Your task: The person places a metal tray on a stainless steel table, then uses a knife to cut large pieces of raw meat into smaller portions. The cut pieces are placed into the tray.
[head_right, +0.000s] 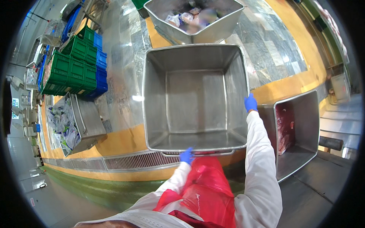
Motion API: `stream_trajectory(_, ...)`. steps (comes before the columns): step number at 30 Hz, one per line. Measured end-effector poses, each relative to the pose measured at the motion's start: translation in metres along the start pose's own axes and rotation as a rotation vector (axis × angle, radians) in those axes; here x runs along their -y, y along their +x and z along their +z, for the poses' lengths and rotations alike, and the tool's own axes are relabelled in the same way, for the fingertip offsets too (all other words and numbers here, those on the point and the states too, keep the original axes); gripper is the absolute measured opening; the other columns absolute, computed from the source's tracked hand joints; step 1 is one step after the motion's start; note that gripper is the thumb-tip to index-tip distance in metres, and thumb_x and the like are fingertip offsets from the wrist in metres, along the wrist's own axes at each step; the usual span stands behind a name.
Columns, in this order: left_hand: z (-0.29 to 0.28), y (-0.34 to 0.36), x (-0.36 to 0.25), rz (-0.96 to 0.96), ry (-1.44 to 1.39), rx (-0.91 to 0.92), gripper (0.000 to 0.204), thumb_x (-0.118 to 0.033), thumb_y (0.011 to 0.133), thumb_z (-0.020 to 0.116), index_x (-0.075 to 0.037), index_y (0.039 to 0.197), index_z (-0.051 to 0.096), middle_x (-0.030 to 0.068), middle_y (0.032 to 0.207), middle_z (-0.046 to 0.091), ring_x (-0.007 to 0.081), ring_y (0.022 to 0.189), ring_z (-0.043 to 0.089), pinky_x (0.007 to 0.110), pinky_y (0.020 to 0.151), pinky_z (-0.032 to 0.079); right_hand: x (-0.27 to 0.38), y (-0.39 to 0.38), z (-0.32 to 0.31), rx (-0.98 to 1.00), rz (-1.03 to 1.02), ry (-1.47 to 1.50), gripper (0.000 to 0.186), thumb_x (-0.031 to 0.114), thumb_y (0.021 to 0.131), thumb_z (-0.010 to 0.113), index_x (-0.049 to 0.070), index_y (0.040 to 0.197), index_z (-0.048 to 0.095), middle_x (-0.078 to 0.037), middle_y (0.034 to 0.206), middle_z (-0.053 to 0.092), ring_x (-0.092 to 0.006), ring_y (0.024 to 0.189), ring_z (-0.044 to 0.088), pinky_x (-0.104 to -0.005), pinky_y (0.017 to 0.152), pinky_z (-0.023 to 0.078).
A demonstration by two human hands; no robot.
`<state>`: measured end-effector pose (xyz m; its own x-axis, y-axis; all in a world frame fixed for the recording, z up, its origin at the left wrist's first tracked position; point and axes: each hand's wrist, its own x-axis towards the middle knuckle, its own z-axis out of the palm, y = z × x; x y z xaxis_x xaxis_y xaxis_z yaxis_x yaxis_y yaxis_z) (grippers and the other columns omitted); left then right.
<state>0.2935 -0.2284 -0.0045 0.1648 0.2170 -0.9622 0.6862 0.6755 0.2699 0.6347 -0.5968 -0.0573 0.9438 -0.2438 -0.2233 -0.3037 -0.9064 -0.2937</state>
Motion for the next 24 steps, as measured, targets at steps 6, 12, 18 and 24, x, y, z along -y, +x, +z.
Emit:
stream_trajectory(6,-0.193,0.034,-0.151,0.643,0.905,-0.625,0.086,-0.039,0.075,0.082,0.006,0.135,0.038,0.0315,0.118,0.06,0.0432,0.108,0.061,0.045,0.093,0.048,-0.026,-0.081,0.003,0.038,0.119,0.02,0.035,0.026,0.091,0.062,0.001,0.112,0.049,-0.025,0.095,0.067,-0.0446,0.091,0.065,-0.0548,0.079,0.049)
stream_trajectory(12,-0.219,0.036,-0.151,0.555,1.392,-0.605,0.051,-0.046,0.074,0.075,-0.002,0.1,0.068,0.0251,0.099,0.068,0.0421,0.096,0.065,0.047,0.083,0.052,-0.066,-0.138,0.025,0.217,-0.604,-1.248,0.024,0.017,0.095,0.05,0.012,0.11,0.067,-0.006,0.1,0.07,-0.028,0.09,0.068,-0.0583,0.082,0.042)
stream_trajectory(18,-0.251,0.027,-0.063,0.458,1.343,-0.671,0.057,-0.052,0.076,0.072,-0.002,0.102,0.065,0.0239,0.101,0.068,0.0408,0.098,0.065,0.047,0.085,0.051,-0.06,-0.139,0.01,0.403,-0.799,-1.404,0.03,0.027,0.094,0.054,0.008,0.116,0.06,-0.014,0.099,0.07,-0.0324,0.088,0.068,-0.0549,0.079,0.046)
stream_trajectory(24,-0.258,-0.016,0.072,0.255,1.194,-0.646,0.056,-0.051,0.081,0.07,0.0,0.103,0.064,0.0248,0.103,0.068,0.0434,0.098,0.065,0.049,0.085,0.051,-0.063,-0.161,-0.035,0.283,-0.116,-0.03,0.067,0.033,0.09,0.062,-0.003,0.14,0.033,-0.029,0.122,0.058,-0.0451,0.112,0.057,-0.0476,0.099,0.043)
